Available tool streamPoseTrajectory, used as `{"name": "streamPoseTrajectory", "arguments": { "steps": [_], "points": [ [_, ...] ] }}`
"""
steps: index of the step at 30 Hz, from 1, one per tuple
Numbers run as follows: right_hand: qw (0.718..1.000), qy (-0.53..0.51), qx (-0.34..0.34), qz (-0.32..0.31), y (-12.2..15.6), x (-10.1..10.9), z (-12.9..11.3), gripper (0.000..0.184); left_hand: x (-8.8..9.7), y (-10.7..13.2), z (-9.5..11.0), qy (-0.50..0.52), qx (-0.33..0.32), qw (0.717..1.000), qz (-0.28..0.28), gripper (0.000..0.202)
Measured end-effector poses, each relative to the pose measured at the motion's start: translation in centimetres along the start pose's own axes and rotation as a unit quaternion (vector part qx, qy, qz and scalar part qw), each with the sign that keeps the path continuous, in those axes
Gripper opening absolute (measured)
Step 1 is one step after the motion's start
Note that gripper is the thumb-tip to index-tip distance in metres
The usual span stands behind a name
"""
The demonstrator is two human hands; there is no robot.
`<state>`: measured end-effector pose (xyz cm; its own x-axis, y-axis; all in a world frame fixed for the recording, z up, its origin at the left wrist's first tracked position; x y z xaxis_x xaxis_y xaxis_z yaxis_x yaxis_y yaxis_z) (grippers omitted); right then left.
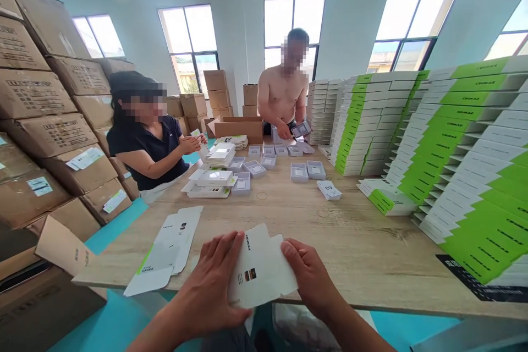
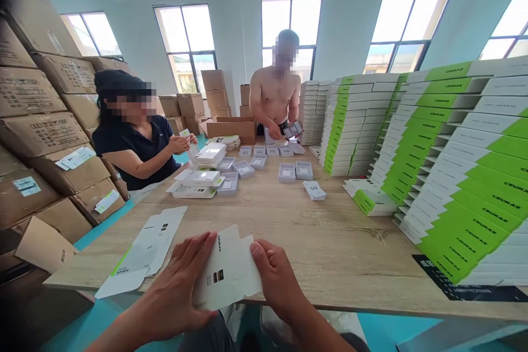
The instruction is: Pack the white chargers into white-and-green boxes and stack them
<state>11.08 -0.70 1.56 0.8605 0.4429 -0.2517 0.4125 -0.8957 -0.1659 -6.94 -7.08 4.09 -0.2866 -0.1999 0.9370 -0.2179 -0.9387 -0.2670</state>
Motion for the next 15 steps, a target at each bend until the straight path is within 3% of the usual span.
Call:
{"name": "streamPoseTrajectory", "arguments": {
  "steps": [4, 7, 9, 11, 12, 13, 15],
  "points": [
    [0.990, 0.129, 0.016, -0.054, 1.0, 1.0, -1.9, 0.043, 1.4, -0.8, 1.9, -0.034, -0.035, 0.998, 0.026, 0.127],
    [0.979, 0.200, 0.032, -0.025, 1.3, 2.1, -2.9, 0.044, 2.4, -1.2, 2.7, -0.032, -0.062, 0.997, 0.032, 0.116],
    [0.989, 0.145, 0.025, 0.023, 1.6, 2.6, -2.8, 0.050, 3.2, -1.5, 3.0, 0.022, -0.050, 0.998, 0.026, 0.100],
    [0.996, 0.037, 0.036, 0.067, 2.1, 2.3, -2.3, 0.059, 3.3, -1.8, 3.0, 0.157, 0.018, 0.987, -0.019, 0.072],
    [0.994, 0.008, 0.057, 0.088, 2.4, 2.0, -2.1, 0.062, 2.8, -1.9, 3.1, 0.257, 0.071, 0.962, -0.058, 0.057],
    [0.991, 0.010, 0.081, 0.107, 2.7, 1.7, -2.1, 0.062, 1.9, -1.9, 3.3, 0.366, 0.127, 0.917, -0.101, 0.047],
    [0.979, 0.087, 0.114, 0.142, 3.5, 1.3, -1.9, 0.053, -0.3, -1.8, 4.4, 0.545, 0.209, 0.796, -0.158, 0.049]
  ]
}}
Point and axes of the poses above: each hand's wrist, its own y-axis away from the middle knuckle, its own x-axis out of the back of the hand, z = x × y, the point moved 7 cm from there along -y, towards the middle knuckle, and after that the axes turned 8 degrees about x, right-handed, at the moved point
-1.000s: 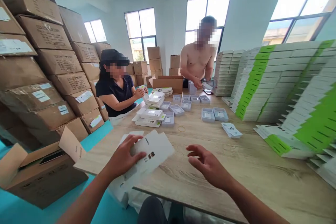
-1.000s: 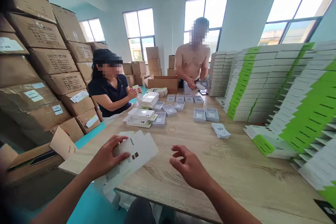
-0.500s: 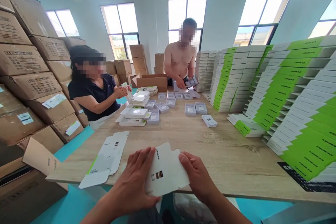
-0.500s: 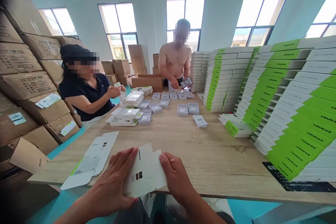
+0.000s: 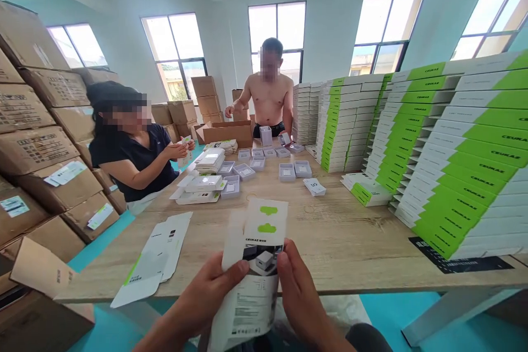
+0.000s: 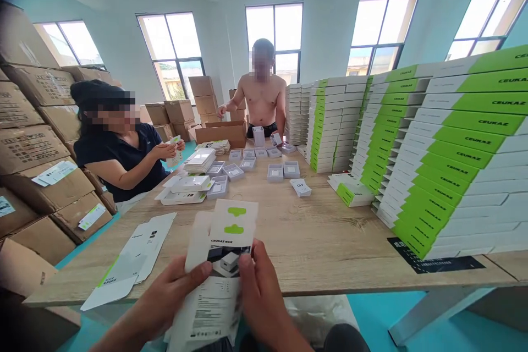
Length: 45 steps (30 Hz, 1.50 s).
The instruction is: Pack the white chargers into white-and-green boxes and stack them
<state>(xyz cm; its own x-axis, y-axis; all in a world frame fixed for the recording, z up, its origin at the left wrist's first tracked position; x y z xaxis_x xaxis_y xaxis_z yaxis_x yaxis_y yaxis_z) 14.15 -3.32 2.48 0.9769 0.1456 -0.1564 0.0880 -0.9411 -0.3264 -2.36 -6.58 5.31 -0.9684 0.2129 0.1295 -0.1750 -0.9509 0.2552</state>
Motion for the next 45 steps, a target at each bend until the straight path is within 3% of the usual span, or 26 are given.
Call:
{"name": "streamPoseTrajectory", "arguments": {
  "steps": [2, 4, 6, 7, 11, 13, 16, 18, 20, 23, 25, 27, 29, 31, 35, 38, 41, 45],
  "points": [
    [0.995, 0.092, 0.014, 0.044, 0.6, 0.4, 0.0, 0.047, -1.2, -0.9, -0.6, 0.100, 0.004, 0.995, 0.027, 0.051],
    [0.985, 0.147, 0.021, 0.087, 0.8, 1.3, -0.1, 0.048, -1.2, -1.6, -0.8, 0.091, -0.039, 0.988, 0.122, 0.048],
    [0.985, 0.143, 0.029, 0.094, 0.6, 1.8, -0.1, 0.049, -1.5, -2.0, -1.0, 0.081, -0.066, 0.976, 0.192, 0.050],
    [0.989, 0.117, 0.027, 0.086, 0.4, 1.8, -0.1, 0.050, -2.0, -2.4, -1.3, 0.101, -0.062, 0.973, 0.196, 0.054],
    [0.995, -0.062, -0.040, 0.063, -0.1, 1.2, 1.1, 0.050, -5.2, -4.0, -3.5, 0.287, 0.028, 0.952, 0.099, 0.066],
    [0.986, -0.127, -0.087, 0.061, -0.1, 1.0, 1.8, 0.051, -6.0, -4.5, -4.1, 0.334, 0.050, 0.937, 0.086, 0.065],
    [0.982, -0.151, -0.106, 0.033, 0.3, 1.4, 2.2, 0.046, -4.6, -4.7, -3.3, 0.320, 0.017, 0.937, 0.141, 0.061],
    [0.989, -0.125, -0.084, 0.001, 0.6, 2.1, 2.2, 0.042, -3.4, -4.7, -2.3, 0.303, 0.015, 0.942, 0.143, 0.059],
    [0.995, -0.084, -0.059, -0.007, 0.8, 3.1, 2.4, 0.041, -3.2, -4.9, -0.7, 0.292, 0.027, 0.954, 0.057, 0.062],
    [0.998, -0.043, -0.040, -0.024, 0.2, 3.9, 2.8, 0.045, -4.4, -4.7, 2.1, 0.237, 0.014, 0.961, -0.142, 0.084],
    [0.997, -0.016, -0.029, -0.066, -0.6, 3.8, 2.4, 0.048, -4.8, -4.5, 3.5, 0.170, -0.019, 0.965, -0.201, 0.102],
    [0.998, 0.010, -0.019, -0.065, -1.5, 4.4, 1.2, 0.049, -4.4, -4.7, 4.5, 0.084, -0.076, 0.979, -0.172, 0.117],
    [0.998, -0.027, -0.028, -0.056, -2.2, 5.0, -0.6, 0.057, -3.8, -4.8, 5.0, -0.044, -0.143, 0.984, -0.092, 0.126],
    [0.985, -0.132, -0.061, -0.092, -2.3, 4.6, -2.3, 0.070, -3.6, -4.5, 5.3, -0.211, -0.205, 0.955, -0.015, 0.127],
    [0.945, -0.260, -0.110, -0.164, -1.8, 3.5, -4.0, 0.069, -4.6, -3.2, 5.3, -0.470, -0.290, 0.833, 0.035, 0.101],
    [0.931, -0.299, -0.127, -0.169, -1.5, 3.5, -3.4, 0.067, -5.0, -2.4, 5.7, -0.517, -0.331, 0.788, 0.057, 0.093],
    [0.916, -0.333, -0.139, -0.177, -1.2, 3.5, -2.4, 0.075, -5.3, -1.9, 6.2, -0.523, -0.370, 0.764, 0.080, 0.092],
    [0.907, -0.356, -0.140, -0.176, -1.1, 3.6, -1.9, 0.063, -5.7, -1.6, 6.3, -0.531, -0.411, 0.736, 0.088, 0.097]
  ]
}}
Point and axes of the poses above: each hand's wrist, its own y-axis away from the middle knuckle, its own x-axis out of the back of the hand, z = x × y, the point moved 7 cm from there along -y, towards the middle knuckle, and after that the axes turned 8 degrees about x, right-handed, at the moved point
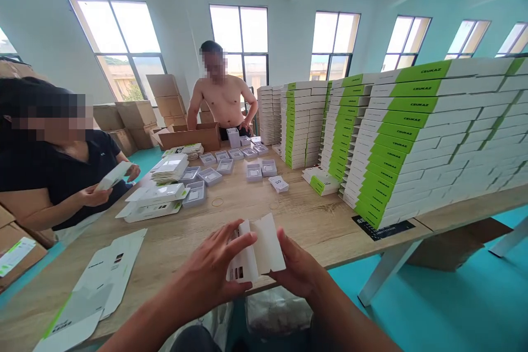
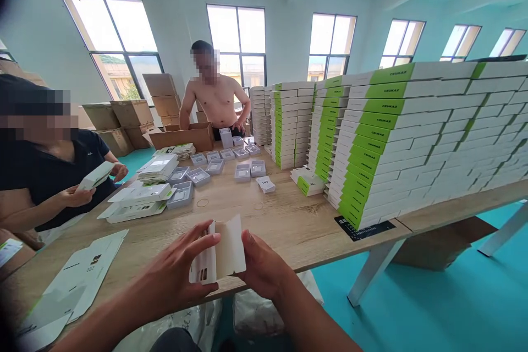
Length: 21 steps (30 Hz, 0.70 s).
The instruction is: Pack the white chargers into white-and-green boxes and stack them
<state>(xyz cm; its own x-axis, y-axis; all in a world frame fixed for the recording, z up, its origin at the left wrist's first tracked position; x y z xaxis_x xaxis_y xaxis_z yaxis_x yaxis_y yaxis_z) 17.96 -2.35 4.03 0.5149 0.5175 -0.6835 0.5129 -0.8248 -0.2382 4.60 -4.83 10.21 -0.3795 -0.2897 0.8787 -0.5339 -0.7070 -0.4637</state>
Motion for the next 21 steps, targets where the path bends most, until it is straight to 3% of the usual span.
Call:
{"name": "streamPoseTrajectory", "arguments": {
  "steps": [4, 7, 11, 13, 16, 18, 21],
  "points": [
    [1.000, -0.007, -0.015, -0.015, -0.3, -0.9, 0.1, 0.061, 0.0, 0.0, 0.5, 0.007, -0.037, 0.999, 0.013, 0.099],
    [1.000, 0.022, -0.015, 0.011, -0.8, -0.9, 0.4, 0.054, 0.0, -0.2, 1.1, 0.003, -0.045, 0.999, 0.019, 0.096],
    [0.981, 0.180, -0.009, 0.076, -1.3, 0.3, 0.4, 0.039, -0.5, -0.6, 2.0, -0.023, -0.022, 1.000, -0.002, 0.090],
    [0.930, 0.358, 0.026, 0.080, -1.3, 0.4, -1.0, 0.034, -0.7, -0.6, 2.2, -0.030, -0.020, 0.999, 0.014, 0.088],
    [0.822, 0.562, 0.076, 0.044, -0.9, -1.0, -3.2, 0.033, -0.2, -0.1, 1.7, 0.036, -0.024, 0.998, 0.047, 0.089],
    [0.797, 0.599, 0.075, 0.005, -0.5, -2.1, -3.8, 0.037, 0.1, 0.0, 0.8, 0.113, 0.001, 0.994, 0.014, 0.074],
    [0.773, 0.630, 0.066, -0.040, -0.2, -3.4, -4.2, 0.042, 0.5, -0.1, 0.1, 0.212, 0.045, 0.973, -0.079, 0.033]
  ]
}}
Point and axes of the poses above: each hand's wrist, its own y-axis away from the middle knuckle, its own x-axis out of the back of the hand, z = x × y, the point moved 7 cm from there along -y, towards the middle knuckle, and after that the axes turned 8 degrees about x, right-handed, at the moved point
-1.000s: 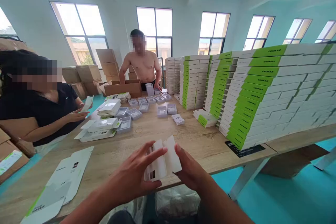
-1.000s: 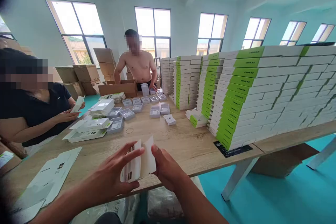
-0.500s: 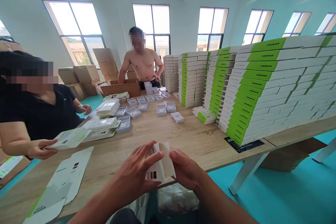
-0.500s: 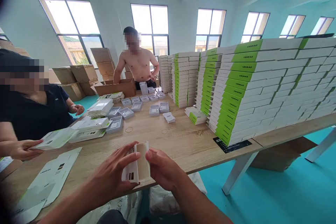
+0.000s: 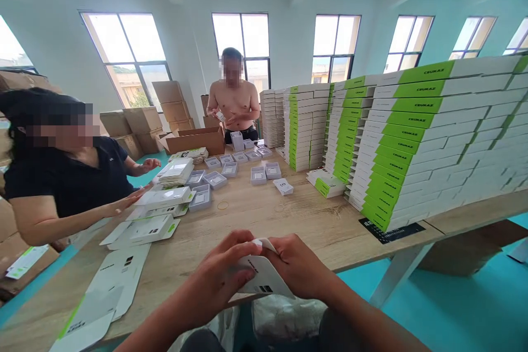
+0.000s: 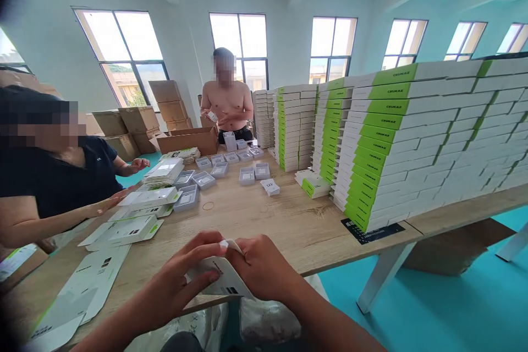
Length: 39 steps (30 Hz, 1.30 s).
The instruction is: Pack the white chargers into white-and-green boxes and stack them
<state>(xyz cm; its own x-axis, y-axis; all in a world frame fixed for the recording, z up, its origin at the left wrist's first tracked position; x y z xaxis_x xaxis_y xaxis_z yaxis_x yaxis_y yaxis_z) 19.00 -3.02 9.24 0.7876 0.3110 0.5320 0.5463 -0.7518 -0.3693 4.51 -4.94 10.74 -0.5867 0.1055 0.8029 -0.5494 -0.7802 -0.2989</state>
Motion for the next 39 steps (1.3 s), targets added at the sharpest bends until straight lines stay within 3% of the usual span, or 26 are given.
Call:
{"name": "streamPoseTrajectory", "arguments": {
  "steps": [3, 7, 11, 13, 16, 18, 20, 22, 25, 27, 30, 33, 35, 37, 39],
  "points": [
    [0.998, 0.050, 0.020, -0.025, -0.1, 0.0, -1.1, 0.044, 1.1, -0.3, 1.1, 0.027, 0.012, 0.998, -0.062, 0.020],
    [0.990, 0.118, 0.045, -0.064, -0.5, 0.7, -2.0, 0.036, 2.1, -0.1, 2.1, -0.019, 0.011, 0.993, -0.118, 0.025],
    [0.967, 0.207, 0.058, -0.138, -1.2, 1.3, -2.5, 0.023, 2.6, 0.3, 2.6, -0.091, -0.032, 0.992, -0.079, 0.016],
    [0.954, 0.254, 0.074, -0.139, -1.4, 1.4, -2.8, 0.026, 2.5, 0.3, 2.7, -0.122, -0.044, 0.989, -0.072, 0.018],
    [0.976, 0.202, 0.064, -0.043, -1.1, 1.8, -2.7, 0.019, 2.3, 0.3, 2.5, -0.139, -0.055, 0.987, -0.063, 0.048],
    [0.996, 0.057, 0.052, 0.055, -0.1, 2.1, -1.6, 0.018, 2.5, 0.6, 2.1, -0.139, -0.058, 0.988, -0.029, 0.056],
    [0.987, -0.071, 0.081, 0.116, 1.2, 1.7, -0.4, 0.031, 2.5, 1.0, 1.5, -0.132, -0.057, 0.990, 0.006, 0.053],
    [0.977, -0.082, 0.139, 0.137, 2.2, 1.0, 0.3, 0.034, 2.1, 1.5, 0.9, -0.123, -0.053, 0.991, 0.029, 0.054],
    [0.971, -0.003, 0.182, 0.154, 2.7, 0.0, 0.6, 0.028, 1.0, 1.9, 0.2, -0.112, -0.044, 0.992, 0.034, 0.061],
    [0.973, -0.020, 0.154, 0.168, 2.5, -0.5, 0.6, 0.020, 0.4, 2.0, -0.2, -0.109, -0.037, 0.993, 0.040, 0.057],
    [0.966, -0.164, 0.030, 0.200, 2.0, -1.2, 1.4, 0.015, 0.1, 2.2, -0.7, -0.083, -0.050, 0.990, 0.099, 0.037],
    [0.906, -0.312, -0.094, 0.269, 2.0, -2.5, 2.2, 0.023, -0.2, 2.9, -1.2, -0.062, -0.079, 0.980, 0.171, 0.023],
    [0.866, -0.353, -0.146, 0.322, 2.1, -3.2, 2.6, 0.029, -0.9, 3.3, -1.6, -0.102, -0.078, 0.974, 0.185, 0.018],
    [0.842, -0.361, -0.178, 0.359, 2.1, -3.9, 2.9, 0.031, -1.4, 3.7, -1.6, -0.147, -0.082, 0.966, 0.196, 0.017],
    [0.838, -0.351, -0.195, 0.370, 2.2, -4.4, 3.3, 0.027, -1.4, 4.2, -1.4, -0.156, -0.099, 0.958, 0.221, 0.022]
  ]
}}
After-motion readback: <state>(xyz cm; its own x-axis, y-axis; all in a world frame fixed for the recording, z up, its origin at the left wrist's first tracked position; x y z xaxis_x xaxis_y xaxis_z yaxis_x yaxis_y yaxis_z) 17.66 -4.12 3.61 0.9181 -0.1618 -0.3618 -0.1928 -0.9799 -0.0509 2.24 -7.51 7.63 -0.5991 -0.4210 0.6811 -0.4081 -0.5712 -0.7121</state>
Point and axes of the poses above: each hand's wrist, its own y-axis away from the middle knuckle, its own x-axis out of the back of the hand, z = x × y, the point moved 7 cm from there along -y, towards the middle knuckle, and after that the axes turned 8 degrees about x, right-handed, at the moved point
